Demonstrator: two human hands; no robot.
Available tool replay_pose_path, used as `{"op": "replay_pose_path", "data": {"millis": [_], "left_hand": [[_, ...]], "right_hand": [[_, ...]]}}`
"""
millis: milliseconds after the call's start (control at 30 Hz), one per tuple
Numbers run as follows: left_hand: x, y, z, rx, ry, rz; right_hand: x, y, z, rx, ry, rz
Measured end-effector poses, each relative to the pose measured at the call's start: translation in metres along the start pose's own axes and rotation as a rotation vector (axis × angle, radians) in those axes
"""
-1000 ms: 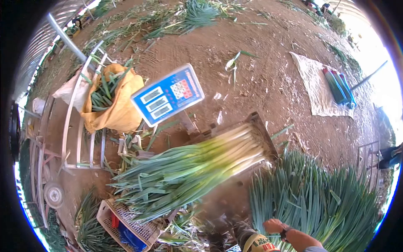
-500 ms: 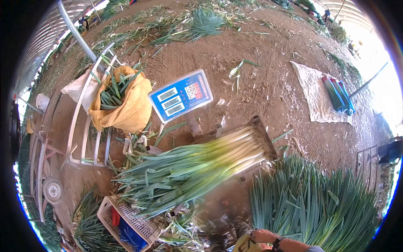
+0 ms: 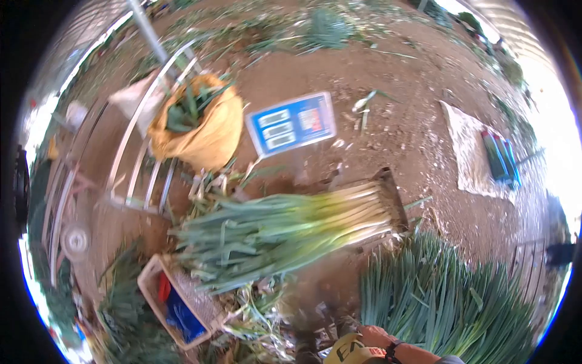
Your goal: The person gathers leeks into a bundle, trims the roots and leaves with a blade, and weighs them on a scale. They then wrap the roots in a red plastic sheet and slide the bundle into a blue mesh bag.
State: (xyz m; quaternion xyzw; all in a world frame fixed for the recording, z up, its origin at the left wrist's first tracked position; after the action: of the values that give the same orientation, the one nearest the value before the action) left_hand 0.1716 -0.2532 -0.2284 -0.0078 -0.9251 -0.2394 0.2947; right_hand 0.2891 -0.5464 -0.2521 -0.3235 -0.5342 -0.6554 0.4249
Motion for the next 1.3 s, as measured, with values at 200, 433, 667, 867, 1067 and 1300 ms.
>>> {"op": "replay_pose_path", "data": {"millis": [200, 433, 667, 867, 1067, 1300], "left_hand": [[0.13, -0.04, 0.044, 0.193, 0.264, -0.143], [0.241, -0.084, 0.107, 0.32, 0.3, -0.281], [0.318, -0.16, 0.152, 0.213, 0.157, -0.463], [0.329, -0.251, 0.156, 0.464, 0.388, -0.501], [0.31, -0.254, 0.091, 0.354, 0.348, -0.471], [0.274, -0.308, 0.052, 0.482, 0.488, -0.786]], "right_hand": [[-0.026, 0.017, -0.008, 0.288, 0.237, -0.046], [0.002, 0.043, 0.101, 0.462, 0.188, -0.042], [0.021, -0.016, 0.245, 0.672, 0.252, 0.111], [0.066, -0.068, 0.382, 0.707, 0.371, 0.314], [0.019, -0.092, 0.408, 0.986, 0.527, 0.364], [-0.019, -0.084, 0.437, 1.3, 0.746, 0.317]]}}
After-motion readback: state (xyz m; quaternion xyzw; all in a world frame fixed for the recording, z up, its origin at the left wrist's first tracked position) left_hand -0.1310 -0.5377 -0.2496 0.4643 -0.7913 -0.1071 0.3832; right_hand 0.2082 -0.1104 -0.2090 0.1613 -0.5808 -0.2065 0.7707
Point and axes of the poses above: each hand's wrist, its own x-axis away from the middle knuckle, its own y-axis out of the back of the hand, z = x × y, the point moved 1 cm from there along -x, towards the middle knuckle, and after that the axes turned 15 degrees about -y, right-handed, at the moved point
